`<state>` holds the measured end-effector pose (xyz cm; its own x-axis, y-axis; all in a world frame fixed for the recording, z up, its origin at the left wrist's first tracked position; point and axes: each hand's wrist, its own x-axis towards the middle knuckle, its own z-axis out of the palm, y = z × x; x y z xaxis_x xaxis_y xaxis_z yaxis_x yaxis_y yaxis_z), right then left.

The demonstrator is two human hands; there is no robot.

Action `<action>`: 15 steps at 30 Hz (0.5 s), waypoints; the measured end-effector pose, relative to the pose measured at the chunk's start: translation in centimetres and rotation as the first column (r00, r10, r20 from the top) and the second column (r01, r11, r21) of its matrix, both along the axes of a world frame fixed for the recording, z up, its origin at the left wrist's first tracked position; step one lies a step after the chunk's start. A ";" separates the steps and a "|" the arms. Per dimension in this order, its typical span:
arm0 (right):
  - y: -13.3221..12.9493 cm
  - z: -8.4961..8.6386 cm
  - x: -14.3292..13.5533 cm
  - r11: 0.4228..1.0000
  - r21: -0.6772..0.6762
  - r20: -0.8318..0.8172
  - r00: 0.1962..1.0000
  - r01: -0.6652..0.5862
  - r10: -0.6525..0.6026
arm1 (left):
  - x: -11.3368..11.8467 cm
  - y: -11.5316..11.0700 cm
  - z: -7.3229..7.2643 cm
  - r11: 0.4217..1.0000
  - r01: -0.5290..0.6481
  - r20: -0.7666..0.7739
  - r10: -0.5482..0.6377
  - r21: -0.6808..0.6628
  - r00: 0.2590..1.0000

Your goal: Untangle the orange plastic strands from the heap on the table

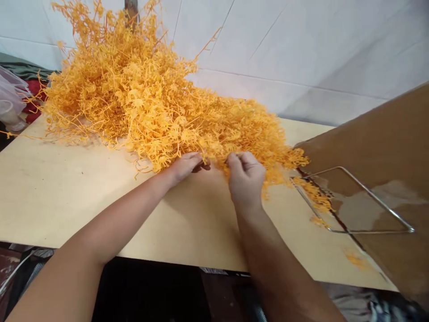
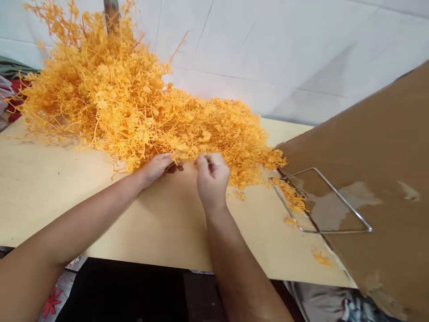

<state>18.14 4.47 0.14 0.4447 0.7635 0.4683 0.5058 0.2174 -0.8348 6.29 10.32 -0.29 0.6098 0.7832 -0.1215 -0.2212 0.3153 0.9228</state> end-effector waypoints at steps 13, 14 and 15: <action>-1.9 -1.3 -4.0 0.972 0.073 0.774 0.627 -0.223 0.086 | 0.9 0.8 -0.1 0.989 -0.100 -0.151 0.082 -0.112 0.985; -2.5 -1.2 -4.9 0.933 0.032 0.803 0.565 -0.359 0.189 | 1.1 0.9 -0.1 0.983 -0.140 -0.174 0.118 -0.115 0.978; -3.3 -1.1 -5.8 0.866 -0.031 0.825 0.476 -0.498 0.304 | 1.2 1.0 0.0 0.978 -0.172 -0.199 0.147 -0.117 0.969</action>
